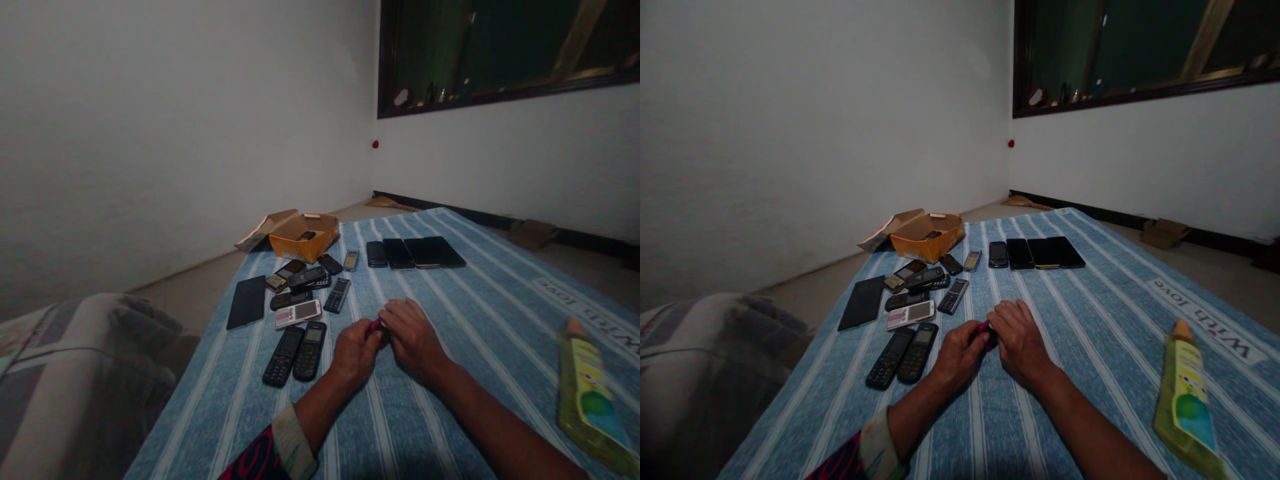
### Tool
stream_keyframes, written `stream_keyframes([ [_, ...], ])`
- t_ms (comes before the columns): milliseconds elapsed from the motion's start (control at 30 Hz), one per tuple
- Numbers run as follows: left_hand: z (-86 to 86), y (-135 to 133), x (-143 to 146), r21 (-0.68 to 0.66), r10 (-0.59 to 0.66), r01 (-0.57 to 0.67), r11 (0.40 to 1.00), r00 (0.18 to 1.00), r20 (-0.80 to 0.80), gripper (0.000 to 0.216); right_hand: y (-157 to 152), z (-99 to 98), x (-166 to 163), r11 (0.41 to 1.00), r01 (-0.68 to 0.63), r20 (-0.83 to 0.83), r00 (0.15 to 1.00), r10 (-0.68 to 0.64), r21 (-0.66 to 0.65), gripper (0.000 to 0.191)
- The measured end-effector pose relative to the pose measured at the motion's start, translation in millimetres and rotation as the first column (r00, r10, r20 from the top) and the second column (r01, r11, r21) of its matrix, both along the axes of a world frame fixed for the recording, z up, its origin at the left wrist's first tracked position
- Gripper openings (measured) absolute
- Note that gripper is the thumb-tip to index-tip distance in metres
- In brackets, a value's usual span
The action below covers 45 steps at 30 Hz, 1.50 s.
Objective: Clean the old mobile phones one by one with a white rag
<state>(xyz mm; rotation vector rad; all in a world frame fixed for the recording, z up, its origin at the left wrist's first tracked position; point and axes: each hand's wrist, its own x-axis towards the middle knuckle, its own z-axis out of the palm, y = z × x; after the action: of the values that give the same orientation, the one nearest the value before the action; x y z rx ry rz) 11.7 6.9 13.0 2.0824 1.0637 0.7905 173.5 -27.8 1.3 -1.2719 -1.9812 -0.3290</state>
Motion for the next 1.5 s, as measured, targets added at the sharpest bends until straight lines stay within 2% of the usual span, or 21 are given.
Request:
stream_keyframes([
  [167,1.5,1,-1,0.020,-0.001,0.002,1.000,1.000,-0.025,0.023,7,-6.2,13,0.998,0.060,-0.007,0.998,-0.060,0.000,0.035],
  [333,1.1,2,-1,0.032,-0.002,0.003,0.999,1.000,-0.029,0.022,5,-3.3,7,0.999,0.036,-0.010,0.999,-0.035,0.030,0.030],
  [567,-1.8,2,0,0.027,-0.018,0.017,0.999,1.000,0.018,0.022,-2,6.9,-10,0.999,-0.051,0.004,0.999,0.051,-0.007,0.026],
  [967,-2.8,4,0,0.057,0.016,-0.011,0.998,0.997,-0.081,0.018,5,-7.7,9,0.996,0.092,0.008,0.996,-0.092,-0.004,0.038],
  [1367,-3.8,6,-2,0.056,0.009,-0.005,0.998,0.997,-0.072,0.018,8,-14.2,6,0.990,0.116,0.004,0.993,-0.116,0.077,0.044],
  [1500,-5.0,7,-2,0.059,-0.017,0.019,0.998,0.999,-0.039,0.021,2,-12.2,-3,0.995,0.056,0.012,0.998,-0.058,0.084,0.040],
])
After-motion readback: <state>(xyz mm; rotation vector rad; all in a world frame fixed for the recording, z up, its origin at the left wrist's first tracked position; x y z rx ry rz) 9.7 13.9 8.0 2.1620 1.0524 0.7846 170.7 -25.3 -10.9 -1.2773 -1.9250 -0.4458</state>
